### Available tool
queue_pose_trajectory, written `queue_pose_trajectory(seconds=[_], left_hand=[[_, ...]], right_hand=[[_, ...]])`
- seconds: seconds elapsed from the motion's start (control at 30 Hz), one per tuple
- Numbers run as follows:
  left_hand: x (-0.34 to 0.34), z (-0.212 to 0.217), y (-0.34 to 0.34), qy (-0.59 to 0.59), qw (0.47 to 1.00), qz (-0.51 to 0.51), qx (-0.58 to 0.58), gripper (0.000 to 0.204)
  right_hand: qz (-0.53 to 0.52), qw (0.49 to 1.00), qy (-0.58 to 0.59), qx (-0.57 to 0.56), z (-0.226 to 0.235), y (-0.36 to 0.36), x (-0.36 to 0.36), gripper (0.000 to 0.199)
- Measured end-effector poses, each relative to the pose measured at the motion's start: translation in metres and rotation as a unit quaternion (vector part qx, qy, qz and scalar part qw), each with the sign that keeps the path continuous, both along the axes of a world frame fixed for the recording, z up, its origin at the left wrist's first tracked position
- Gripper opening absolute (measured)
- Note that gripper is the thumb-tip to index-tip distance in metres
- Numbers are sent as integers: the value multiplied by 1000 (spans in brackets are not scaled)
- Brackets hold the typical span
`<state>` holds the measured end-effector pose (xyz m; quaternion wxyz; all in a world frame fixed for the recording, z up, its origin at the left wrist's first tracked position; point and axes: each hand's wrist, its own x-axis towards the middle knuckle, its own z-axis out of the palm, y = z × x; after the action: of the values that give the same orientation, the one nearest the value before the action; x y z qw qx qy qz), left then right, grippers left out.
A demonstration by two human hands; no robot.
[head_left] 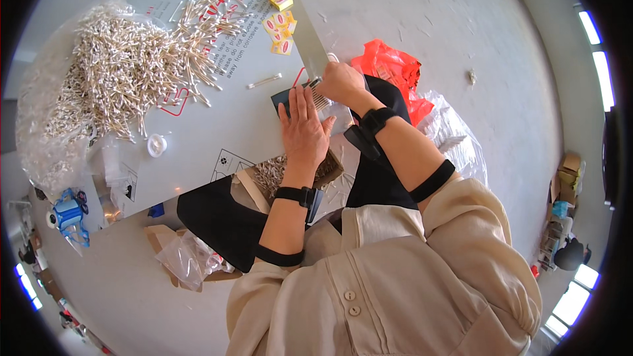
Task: Packaging cotton swabs into clear plastic bags.
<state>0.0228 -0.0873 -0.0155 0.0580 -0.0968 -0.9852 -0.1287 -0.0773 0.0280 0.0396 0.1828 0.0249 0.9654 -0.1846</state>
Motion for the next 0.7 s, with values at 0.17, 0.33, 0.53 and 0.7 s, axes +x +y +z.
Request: queue_pose_trajectory(seconds=[0.17,0.33,0.53,0.7], left_hand=[[2,0,0,-20,1000,-1,4,78],[5,1,-5,-20,999,-15,42,78],[-8,3,-9,7,995,-65,75,77],[-18,-1,-14,18,992,-97,77,75]], right_hand=[[-18,1000,16,-5,-17,6,-1,28],[5,1000,-10,-22,-7,4,1,33],[4,1000,-3,-16,-7,7,3,35],[-144,958,190,-160,-28,25,14,24]])
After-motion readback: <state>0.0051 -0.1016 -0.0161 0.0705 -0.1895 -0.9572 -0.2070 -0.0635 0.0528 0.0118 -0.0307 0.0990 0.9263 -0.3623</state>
